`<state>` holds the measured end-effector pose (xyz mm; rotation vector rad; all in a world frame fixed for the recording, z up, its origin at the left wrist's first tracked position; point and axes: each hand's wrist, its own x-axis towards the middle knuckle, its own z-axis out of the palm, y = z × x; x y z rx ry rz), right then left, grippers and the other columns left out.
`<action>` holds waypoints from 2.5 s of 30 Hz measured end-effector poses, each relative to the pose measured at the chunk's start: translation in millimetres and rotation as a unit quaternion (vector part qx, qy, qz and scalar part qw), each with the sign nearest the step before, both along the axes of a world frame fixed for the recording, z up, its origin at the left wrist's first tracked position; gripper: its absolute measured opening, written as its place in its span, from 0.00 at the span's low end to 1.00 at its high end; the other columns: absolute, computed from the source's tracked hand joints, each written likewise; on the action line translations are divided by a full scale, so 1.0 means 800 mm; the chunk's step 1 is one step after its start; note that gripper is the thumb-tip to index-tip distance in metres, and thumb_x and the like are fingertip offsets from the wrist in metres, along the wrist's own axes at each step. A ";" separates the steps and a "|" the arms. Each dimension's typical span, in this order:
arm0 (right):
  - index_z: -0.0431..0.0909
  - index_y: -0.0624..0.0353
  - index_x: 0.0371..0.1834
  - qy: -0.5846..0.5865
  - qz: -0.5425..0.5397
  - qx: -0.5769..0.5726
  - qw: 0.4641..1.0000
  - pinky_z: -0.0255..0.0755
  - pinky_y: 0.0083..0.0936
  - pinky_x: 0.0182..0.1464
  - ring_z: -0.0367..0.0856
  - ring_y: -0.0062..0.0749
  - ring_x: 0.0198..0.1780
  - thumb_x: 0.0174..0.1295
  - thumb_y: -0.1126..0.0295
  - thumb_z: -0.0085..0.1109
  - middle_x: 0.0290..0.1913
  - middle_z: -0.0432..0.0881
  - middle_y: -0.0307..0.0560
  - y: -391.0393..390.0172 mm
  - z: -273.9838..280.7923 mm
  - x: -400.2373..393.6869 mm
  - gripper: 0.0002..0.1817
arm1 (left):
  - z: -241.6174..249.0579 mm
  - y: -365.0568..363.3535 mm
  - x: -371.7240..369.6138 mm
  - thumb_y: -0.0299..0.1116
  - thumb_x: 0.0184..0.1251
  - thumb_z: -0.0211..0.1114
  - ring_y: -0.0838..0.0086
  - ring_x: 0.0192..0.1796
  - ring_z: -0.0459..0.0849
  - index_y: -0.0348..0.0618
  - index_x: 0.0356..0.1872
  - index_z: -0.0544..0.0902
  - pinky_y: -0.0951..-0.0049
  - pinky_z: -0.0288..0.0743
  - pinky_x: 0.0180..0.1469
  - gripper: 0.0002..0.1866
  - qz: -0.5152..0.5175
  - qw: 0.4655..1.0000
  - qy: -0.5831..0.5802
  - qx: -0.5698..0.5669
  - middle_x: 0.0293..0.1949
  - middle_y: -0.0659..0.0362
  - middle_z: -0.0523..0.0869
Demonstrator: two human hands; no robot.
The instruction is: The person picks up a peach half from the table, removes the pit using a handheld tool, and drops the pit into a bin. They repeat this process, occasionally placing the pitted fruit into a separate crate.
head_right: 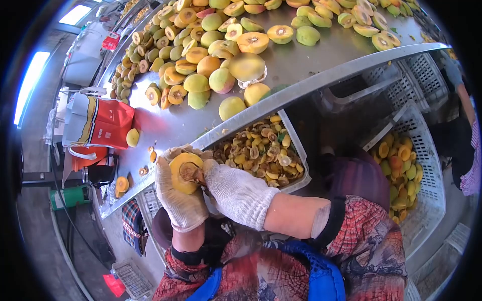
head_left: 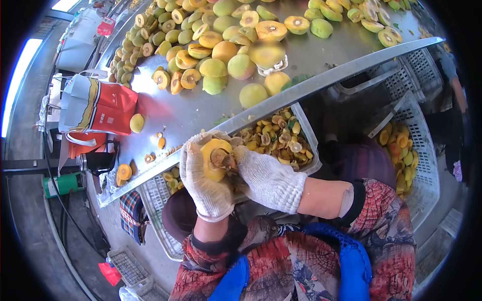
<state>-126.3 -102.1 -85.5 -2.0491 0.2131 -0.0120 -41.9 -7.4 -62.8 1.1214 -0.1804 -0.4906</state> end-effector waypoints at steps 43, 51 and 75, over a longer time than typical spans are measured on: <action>0.65 0.68 0.54 -0.010 0.009 0.102 0.995 0.75 0.45 0.41 0.80 0.61 0.42 0.60 0.63 0.59 0.39 0.79 0.64 0.007 0.022 -0.013 0.25 | 0.039 0.001 0.043 0.33 0.59 0.65 0.69 0.37 0.84 0.33 0.38 0.82 0.70 0.79 0.44 0.12 -0.252 0.937 -0.121 0.208 0.34 0.52 0.85; 0.66 0.67 0.51 -0.059 -0.035 0.167 0.984 0.75 0.46 0.42 0.80 0.61 0.41 0.60 0.65 0.58 0.38 0.78 0.65 0.017 0.011 -0.011 0.22 | 0.067 -0.019 0.056 0.31 0.56 0.66 0.75 0.36 0.84 0.33 0.37 0.84 0.77 0.78 0.41 0.12 -0.339 0.871 -0.157 0.320 0.32 0.56 0.86; 0.70 0.66 0.48 -0.068 -0.024 0.015 0.997 0.76 0.43 0.41 0.80 0.58 0.40 0.60 0.65 0.59 0.38 0.79 0.62 -0.004 0.022 -0.013 0.19 | 0.013 -0.012 0.037 0.60 0.69 0.52 0.59 0.40 0.84 0.38 0.41 0.79 0.62 0.81 0.44 0.29 -0.181 0.981 -0.032 0.060 0.39 0.49 0.84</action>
